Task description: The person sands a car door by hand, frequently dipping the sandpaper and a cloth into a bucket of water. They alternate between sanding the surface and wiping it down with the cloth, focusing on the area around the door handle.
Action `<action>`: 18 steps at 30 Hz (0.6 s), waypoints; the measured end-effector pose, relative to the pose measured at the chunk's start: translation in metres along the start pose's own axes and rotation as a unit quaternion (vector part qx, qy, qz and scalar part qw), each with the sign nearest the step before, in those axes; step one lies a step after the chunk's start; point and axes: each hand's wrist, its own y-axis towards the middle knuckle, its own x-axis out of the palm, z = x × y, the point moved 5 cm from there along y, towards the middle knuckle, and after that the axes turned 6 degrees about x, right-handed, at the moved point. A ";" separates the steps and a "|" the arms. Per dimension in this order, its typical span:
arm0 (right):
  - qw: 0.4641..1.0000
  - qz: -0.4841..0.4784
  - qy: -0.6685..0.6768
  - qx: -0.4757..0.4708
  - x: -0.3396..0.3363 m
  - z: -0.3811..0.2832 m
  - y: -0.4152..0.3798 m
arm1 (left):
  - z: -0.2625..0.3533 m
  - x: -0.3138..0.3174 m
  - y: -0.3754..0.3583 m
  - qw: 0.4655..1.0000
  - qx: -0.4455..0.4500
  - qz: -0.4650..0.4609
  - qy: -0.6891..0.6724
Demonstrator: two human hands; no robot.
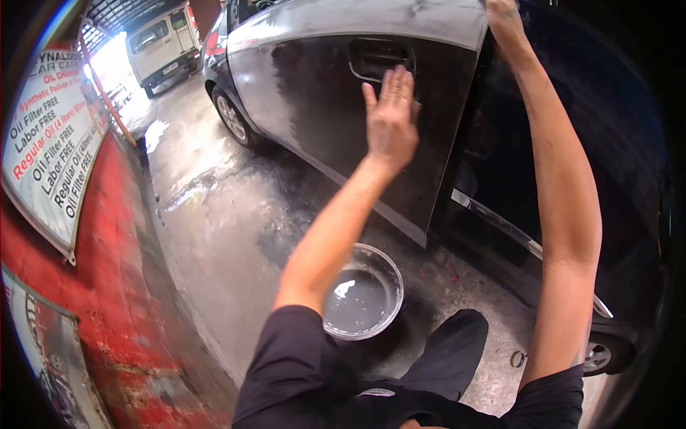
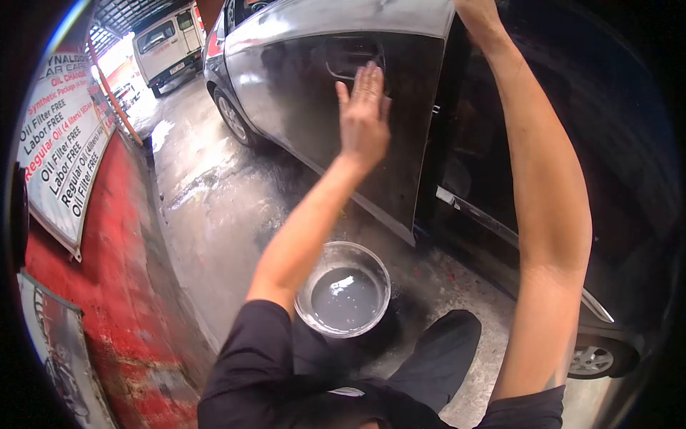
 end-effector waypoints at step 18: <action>0.999 0.041 0.014 -0.032 0.002 0.010 -0.001 | -0.056 -0.009 0.007 0.993 -0.104 0.006 0.055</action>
